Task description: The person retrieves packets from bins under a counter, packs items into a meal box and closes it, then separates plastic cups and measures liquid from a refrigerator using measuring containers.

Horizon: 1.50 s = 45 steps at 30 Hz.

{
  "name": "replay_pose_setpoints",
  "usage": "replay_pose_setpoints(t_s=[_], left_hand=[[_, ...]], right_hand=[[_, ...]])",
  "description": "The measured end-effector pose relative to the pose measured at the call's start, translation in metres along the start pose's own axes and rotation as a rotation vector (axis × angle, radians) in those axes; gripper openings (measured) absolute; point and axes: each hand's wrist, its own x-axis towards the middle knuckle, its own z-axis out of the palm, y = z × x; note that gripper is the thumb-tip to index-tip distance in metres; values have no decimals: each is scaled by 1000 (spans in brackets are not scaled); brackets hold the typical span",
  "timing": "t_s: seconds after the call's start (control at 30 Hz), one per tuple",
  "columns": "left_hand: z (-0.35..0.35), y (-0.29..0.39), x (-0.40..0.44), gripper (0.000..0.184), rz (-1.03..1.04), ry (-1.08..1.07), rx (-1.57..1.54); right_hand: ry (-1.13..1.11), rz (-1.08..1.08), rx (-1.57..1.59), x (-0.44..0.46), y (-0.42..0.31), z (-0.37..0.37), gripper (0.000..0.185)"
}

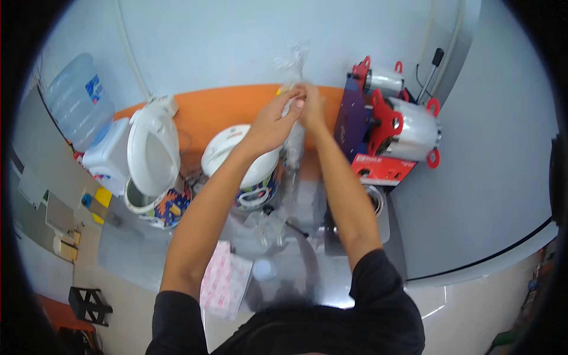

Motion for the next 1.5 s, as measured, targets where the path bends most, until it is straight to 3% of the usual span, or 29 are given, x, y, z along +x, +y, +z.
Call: replay_pose_setpoints(t_s=[0.1, 0.27, 0.37, 0.43, 0.53, 0.57, 0.6, 0.63, 0.7, 0.73, 0.83, 0.9, 0.93, 1.0, 1.07, 1.1, 1.17, 1.33, 1.4, 1.5], left_hand=[[36, -54, 75, 59, -74, 71, -141], [33, -55, 108, 72, -252, 110, -270], [19, -98, 119, 78, -362, 58, -272], [18, -105, 117, 81, -403, 43, -279], [14, -94, 104, 85, -274, 118, -377], [11, -93, 102, 85, -143, 146, -321], [10, -86, 96, 84, -16, 175, -268], [8, -79, 85, 84, -28, 183, -279], [0, -29, 43, 73, 410, 226, -94], [-5, 1, 16, 73, 464, 205, 63], [-11, 46, -81, 87, 458, 141, 318], [-11, 56, -153, 94, 380, 80, 416], [-9, 59, -193, 90, 313, -31, 412], [-7, 65, -272, 86, 201, -163, 382], [2, 59, -343, 84, -104, -338, 125], [4, 58, -367, 84, -124, -334, 109], [13, 58, -420, 82, -408, -473, -93], [29, 54, -490, 86, -434, -532, -215], [38, 57, -501, 87, -455, -584, -255], [46, 69, -521, 87, -492, -692, -287]], right_hand=[[-90, 129, 80, 3, -20, -12, 36], [129, -21, -24, -8, -2, 0, 39], [-18, -144, -78, -12, -16, -11, 35], [29, -166, -99, -16, -22, -18, 33], [155, -174, -127, -10, -39, -30, 28], [229, -159, -136, -7, -48, -37, 25], [218, -158, -136, -4, -63, -48, 25], [208, -177, -88, -3, -80, -61, 23], [192, -168, 40, -9, -119, -90, 23], [189, -139, 119, -20, -140, -106, 23], [-4, 96, 296, -75, -199, -151, 29], [-270, -94, 413, -119, -225, -173, 33], [-331, -87, 425, -148, -232, -178, 45], [-475, 110, 390, -205, -262, -190, 51], [-723, 320, 411, -262, -285, -200, 72], [-742, 338, 413, -290, -294, -200, 72], [-816, 856, 705, -347, -317, -205, 76], [-888, 1118, 564, -390, -358, -221, 82], [-1028, 1175, 467, -390, -372, -234, 78], [-988, 1408, 537, -409, -390, -252, 74]])
